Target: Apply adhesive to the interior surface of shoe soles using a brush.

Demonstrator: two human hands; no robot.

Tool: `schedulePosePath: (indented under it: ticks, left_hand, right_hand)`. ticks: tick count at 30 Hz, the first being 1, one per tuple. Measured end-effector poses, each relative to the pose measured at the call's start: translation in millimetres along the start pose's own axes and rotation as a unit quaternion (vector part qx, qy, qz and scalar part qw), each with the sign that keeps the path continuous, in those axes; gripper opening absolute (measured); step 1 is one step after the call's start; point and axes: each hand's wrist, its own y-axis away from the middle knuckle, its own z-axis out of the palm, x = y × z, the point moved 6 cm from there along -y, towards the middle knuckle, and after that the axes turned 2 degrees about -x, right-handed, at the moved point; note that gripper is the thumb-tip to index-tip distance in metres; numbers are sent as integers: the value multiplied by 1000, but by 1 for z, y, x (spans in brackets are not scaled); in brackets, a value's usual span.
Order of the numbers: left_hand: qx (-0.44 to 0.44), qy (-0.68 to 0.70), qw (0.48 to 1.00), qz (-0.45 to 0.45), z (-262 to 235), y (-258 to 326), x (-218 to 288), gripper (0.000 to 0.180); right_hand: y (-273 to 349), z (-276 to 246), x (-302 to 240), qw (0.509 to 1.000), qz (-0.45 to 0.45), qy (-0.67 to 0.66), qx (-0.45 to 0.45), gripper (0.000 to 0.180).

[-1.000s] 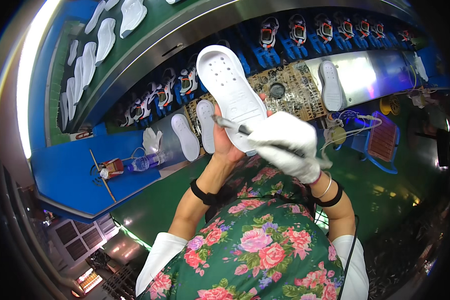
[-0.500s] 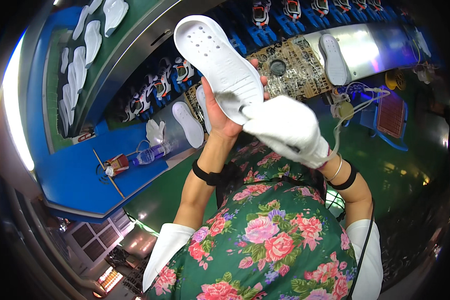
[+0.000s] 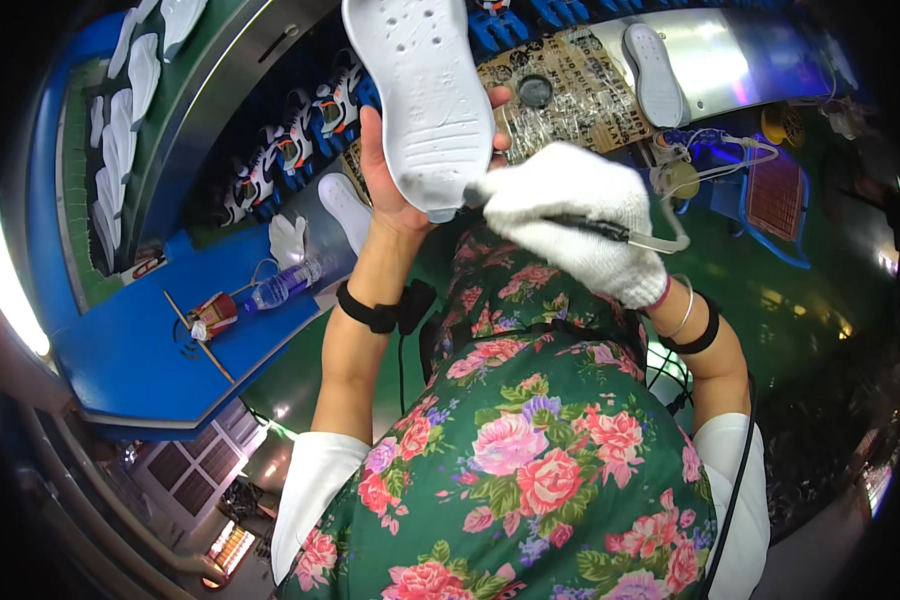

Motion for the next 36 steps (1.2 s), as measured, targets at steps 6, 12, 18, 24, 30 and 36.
schedulePosePath:
  ticks: [6, 12, 18, 24, 30, 36]
  left_hand:
    - [-48, 12, 999, -9, 1, -10, 6, 98]
    - [-56, -3, 997, -53, 9, -13, 6, 86]
    - [21, -48, 993, -105, 6, -18, 7, 85]
    - [3, -47, 996, -71, 6, -24, 6, 87]
    - [-76, 47, 995, -53, 2, -33, 4, 77]
    - [-8, 25, 999, -32, -9, -34, 6, 80]
  right_hand:
    - [8, 12, -16, 994, -74, -23, -75, 20]
    - [3, -13, -2, 1000, 3, -3, 23, 15]
    - [16, 9, -23, 962, -190, 180, -78, 30]
    - [11, -14, 6, 994, 53, -35, 90, 14]
    - [9, 5, 11, 976, 73, -206, 1, 13]
    - [17, 7, 34, 934, 256, -249, -11, 14]
